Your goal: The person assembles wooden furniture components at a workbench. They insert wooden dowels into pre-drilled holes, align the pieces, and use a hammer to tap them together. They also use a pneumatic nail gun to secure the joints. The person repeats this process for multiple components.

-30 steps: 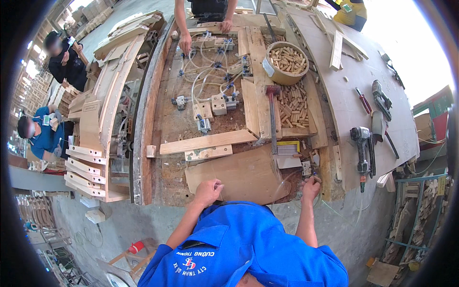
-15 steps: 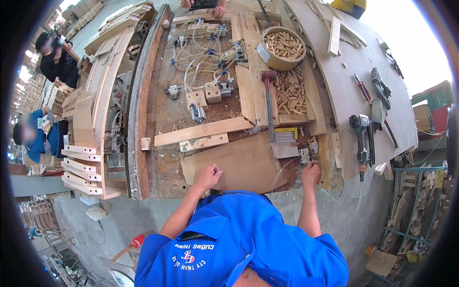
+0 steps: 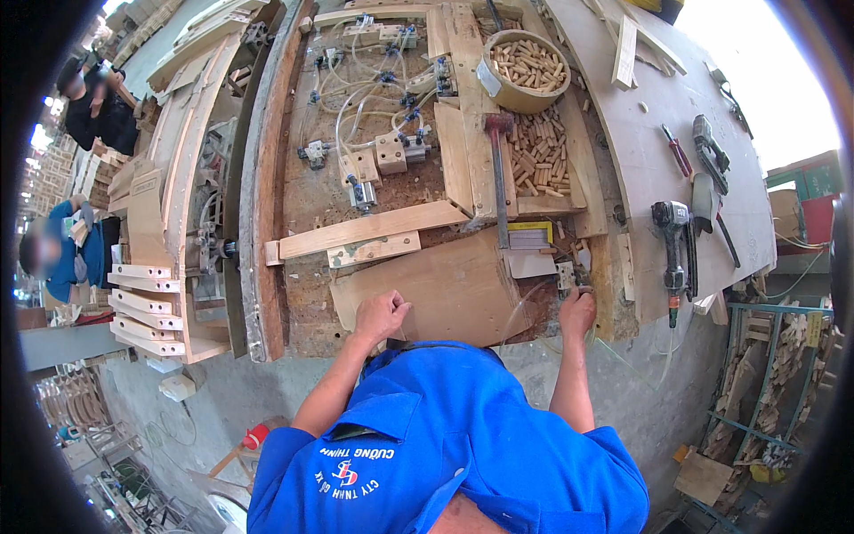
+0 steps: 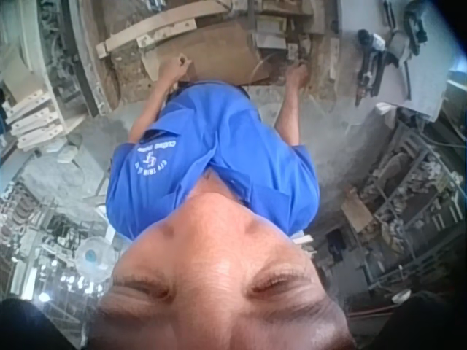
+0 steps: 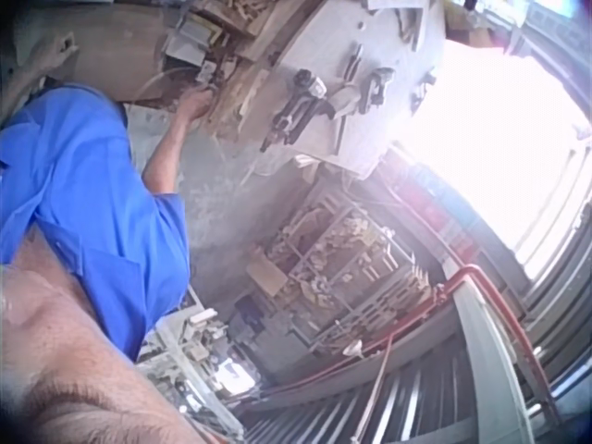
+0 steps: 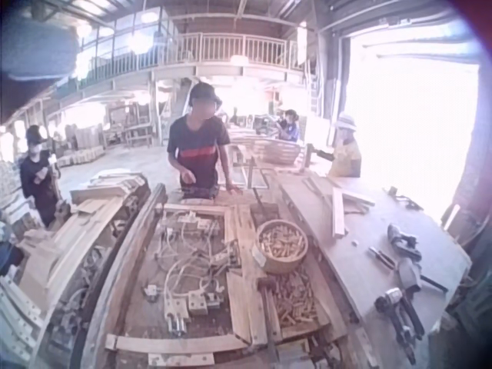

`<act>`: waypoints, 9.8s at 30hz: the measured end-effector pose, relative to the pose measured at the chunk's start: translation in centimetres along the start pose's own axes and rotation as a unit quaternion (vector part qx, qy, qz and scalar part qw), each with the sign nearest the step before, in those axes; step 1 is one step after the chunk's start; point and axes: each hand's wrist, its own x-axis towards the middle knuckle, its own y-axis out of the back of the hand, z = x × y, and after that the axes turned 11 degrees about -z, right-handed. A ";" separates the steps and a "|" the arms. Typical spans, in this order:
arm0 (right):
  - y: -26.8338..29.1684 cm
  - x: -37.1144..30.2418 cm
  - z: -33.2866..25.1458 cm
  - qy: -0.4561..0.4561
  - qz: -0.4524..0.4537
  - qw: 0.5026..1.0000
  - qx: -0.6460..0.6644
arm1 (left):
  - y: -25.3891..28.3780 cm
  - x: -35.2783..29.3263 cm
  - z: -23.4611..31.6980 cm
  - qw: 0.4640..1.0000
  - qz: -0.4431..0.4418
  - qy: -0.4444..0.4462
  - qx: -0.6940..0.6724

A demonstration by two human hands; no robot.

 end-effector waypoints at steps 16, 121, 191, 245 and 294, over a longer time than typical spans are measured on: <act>-0.1 0.0 -0.1 -0.008 0.002 1.000 0.004 | 0.4 0.1 0.2 1.000 -0.008 -0.001 0.000; -1.1 0.7 0.1 -0.098 0.019 0.992 0.073 | 22.8 17.3 -7.8 0.939 0.339 -0.029 0.044; 7.0 2.1 -27.9 0.443 0.074 0.795 0.407 | 8.8 7.0 -3.1 0.948 0.313 -0.048 -0.029; 21.1 12.7 -1.2 -0.017 0.231 0.968 -0.100 | 8.4 4.1 3.0 0.960 0.246 -0.108 -0.079; 3.0 3.8 -25.2 0.042 -0.480 0.717 0.504 | -0.6 10.9 11.4 0.820 -0.141 -0.141 -0.536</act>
